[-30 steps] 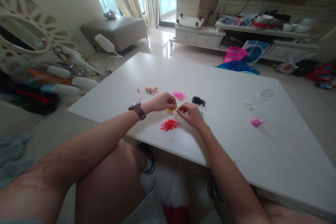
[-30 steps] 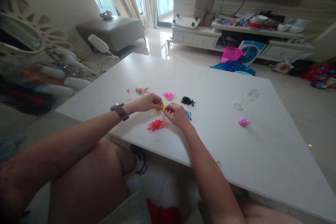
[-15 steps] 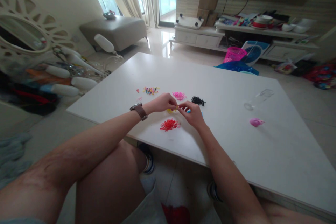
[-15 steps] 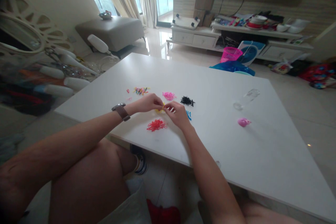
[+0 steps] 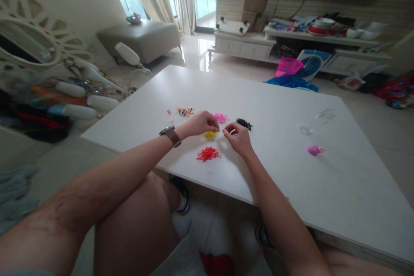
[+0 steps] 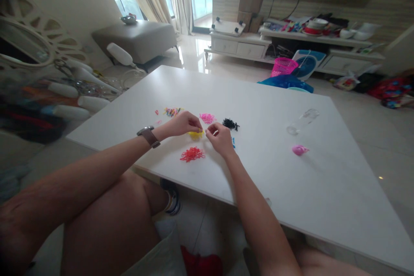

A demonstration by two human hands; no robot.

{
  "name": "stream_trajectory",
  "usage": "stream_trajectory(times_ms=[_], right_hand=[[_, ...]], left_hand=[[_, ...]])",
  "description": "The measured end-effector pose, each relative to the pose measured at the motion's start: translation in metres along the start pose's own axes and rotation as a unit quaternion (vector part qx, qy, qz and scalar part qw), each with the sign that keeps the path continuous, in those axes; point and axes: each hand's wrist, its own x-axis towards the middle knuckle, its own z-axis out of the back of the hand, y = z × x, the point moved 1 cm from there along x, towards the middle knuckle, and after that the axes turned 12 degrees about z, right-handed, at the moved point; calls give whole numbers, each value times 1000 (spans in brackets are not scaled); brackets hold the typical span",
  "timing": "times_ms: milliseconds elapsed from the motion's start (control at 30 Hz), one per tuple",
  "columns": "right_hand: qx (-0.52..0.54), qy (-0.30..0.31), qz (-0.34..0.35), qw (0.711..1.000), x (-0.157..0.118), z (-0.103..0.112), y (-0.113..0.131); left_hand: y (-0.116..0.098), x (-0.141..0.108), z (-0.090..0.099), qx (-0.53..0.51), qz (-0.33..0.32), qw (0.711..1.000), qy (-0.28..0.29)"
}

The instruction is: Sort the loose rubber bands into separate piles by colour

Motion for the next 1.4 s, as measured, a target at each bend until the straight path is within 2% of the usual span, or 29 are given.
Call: stream_trajectory(times_ms=[167,333,667,800,900,1000,1200,1400], right_hand=[[-22,-49,-13,998,0,6,-4],[-20,-42,-7,999,-3,7,-5],[-22,-30,-5,999,-3,7,-7],[-42,-24,12,999,-5,7,-16],[-81,-11,30,996,-5,10,-25],[-139,23,49,989,-2,13,-33],[-228,66,54,970,25,9,-41],[-259,80,20,962,54,-11,-51]], left_hand=[[20,6,8,2,60,998,-36],[35,10,10,46,83,994,-56],[36,11,6,79,76,993,-46],[37,12,9,92,84,990,-62],[40,12,13,92,105,986,-89],[48,11,22,78,155,976,-132],[71,4,50,18,273,927,-255],[90,-2,59,-8,323,905,-277]])
